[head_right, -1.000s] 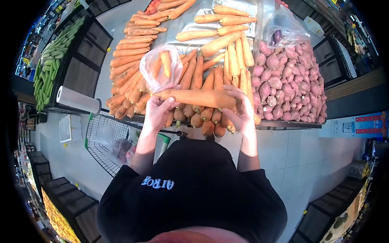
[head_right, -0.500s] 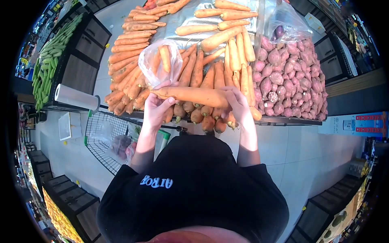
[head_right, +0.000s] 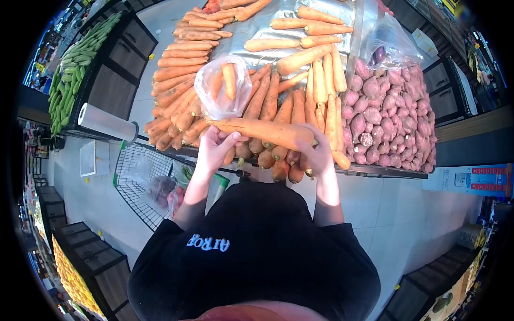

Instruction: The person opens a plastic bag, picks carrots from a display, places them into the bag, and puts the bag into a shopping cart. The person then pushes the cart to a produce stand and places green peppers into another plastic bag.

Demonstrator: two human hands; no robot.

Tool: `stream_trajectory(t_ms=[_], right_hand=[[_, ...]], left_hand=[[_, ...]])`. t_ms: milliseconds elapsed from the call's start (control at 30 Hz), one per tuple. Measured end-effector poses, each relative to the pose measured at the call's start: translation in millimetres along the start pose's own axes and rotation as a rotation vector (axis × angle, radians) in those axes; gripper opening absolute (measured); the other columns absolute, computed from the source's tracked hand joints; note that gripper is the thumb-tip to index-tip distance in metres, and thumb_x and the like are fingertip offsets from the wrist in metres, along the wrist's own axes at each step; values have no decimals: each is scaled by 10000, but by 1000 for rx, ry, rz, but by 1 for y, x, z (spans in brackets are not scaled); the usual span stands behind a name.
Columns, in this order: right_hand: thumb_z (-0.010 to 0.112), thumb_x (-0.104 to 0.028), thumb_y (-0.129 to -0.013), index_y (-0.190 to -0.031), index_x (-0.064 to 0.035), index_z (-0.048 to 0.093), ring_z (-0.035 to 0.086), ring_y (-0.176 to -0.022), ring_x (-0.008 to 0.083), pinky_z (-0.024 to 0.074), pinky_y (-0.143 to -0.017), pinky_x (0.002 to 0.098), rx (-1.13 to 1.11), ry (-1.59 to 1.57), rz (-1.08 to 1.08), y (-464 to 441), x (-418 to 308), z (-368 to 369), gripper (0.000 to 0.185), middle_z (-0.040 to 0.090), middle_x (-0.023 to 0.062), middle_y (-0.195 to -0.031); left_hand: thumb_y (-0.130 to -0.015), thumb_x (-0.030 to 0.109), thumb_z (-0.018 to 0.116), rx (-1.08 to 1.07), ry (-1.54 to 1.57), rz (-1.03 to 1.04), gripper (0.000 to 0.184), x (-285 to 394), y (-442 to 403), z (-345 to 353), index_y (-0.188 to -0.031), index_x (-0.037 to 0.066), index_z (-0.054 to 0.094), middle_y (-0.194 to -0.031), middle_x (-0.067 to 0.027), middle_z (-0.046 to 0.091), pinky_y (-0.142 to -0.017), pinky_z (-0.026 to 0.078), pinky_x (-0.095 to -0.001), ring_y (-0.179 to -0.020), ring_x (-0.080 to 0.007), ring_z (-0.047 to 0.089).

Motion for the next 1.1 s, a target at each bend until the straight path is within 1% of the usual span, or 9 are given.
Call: stream_trajectory(t_ms=[100,233,367,467,633,700,767,900,1100], right_hand=[[625,-79,-927,-1213,57,587,658,-705,159,550,-574,270,91,42,-165,-5,-29,-3,318,677,107,-969],[681,-152,-922,-1193,47,605,640,-705,128,522,-574,254,197,232,-317,-22,-48,9,345,682,95,-976],[734,-227,-906,-1191,12,621,610,-693,80,486,-561,230,219,280,-288,-61,-25,36,388,697,88,-982],[746,-236,-901,-1189,-16,628,586,-729,39,472,-584,202,183,413,-334,-94,-6,66,381,695,82,-946],[755,-257,-855,-1188,-20,629,686,-899,283,543,-770,360,261,821,-607,-125,-2,122,428,681,181,-1020],[718,-158,-860,-1260,-68,622,614,-1104,309,529,-876,388,212,749,-752,-131,21,142,421,621,165,-1176],[712,-95,-843,-1277,-74,615,602,-1132,302,532,-897,388,-36,695,-706,-132,41,156,445,592,151,-1220],[719,-65,-809,-1285,-69,607,627,-1076,313,544,-872,381,-200,708,-540,-120,40,167,488,581,137,-1238],[681,-97,-810,-1279,-65,585,655,-987,389,555,-836,438,-215,856,-656,-126,41,171,480,571,184,-1243]], left_hand=[[-981,87,632,4,-336,-33,359,1,0,-9,-1305,-39,542,-987,-102,716,-773,565,-256,-872,-151,708],[-887,191,762,428,-971,210,308,50,8,-17,-1061,5,589,-735,-1,641,-590,507,-242,-666,-81,650],[-842,254,791,571,-1077,220,464,46,-5,-21,-1061,27,451,-644,-19,578,-555,509,-341,-556,-208,631],[-865,228,743,522,-1001,253,414,20,-25,-30,-1030,35,416,-659,-57,610,-565,515,-365,-568,-254,641],[-894,127,674,476,-802,331,305,28,-32,-33,-1005,52,400,-672,-71,619,-592,525,-332,-578,-172,633],[-941,26,587,357,-463,399,238,13,-42,-42,-990,70,358,-753,-80,582,-607,518,-278,-614,-132,598],[-957,-1,537,251,-86,433,215,12,-45,-40,-984,77,338,-789,-77,545,-616,505,-269,-642,-120,579],[-976,-51,481,115,-72,422,222,9,-37,-45,-986,89,309,-855,-99,529,-621,491,-245,-649,-113,549],[-985,-59,468,86,-2,409,211,-1,-25,-41,-973,98,327,-804,-74,511,-638,482,-261,-637,-115,506]])
Point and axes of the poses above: each hand's wrist, its own y-axis away from the middle knuckle, its own z-axis out of the palm, x = y × z, the point moved 5 cm from there along -y, towards the middle knuckle
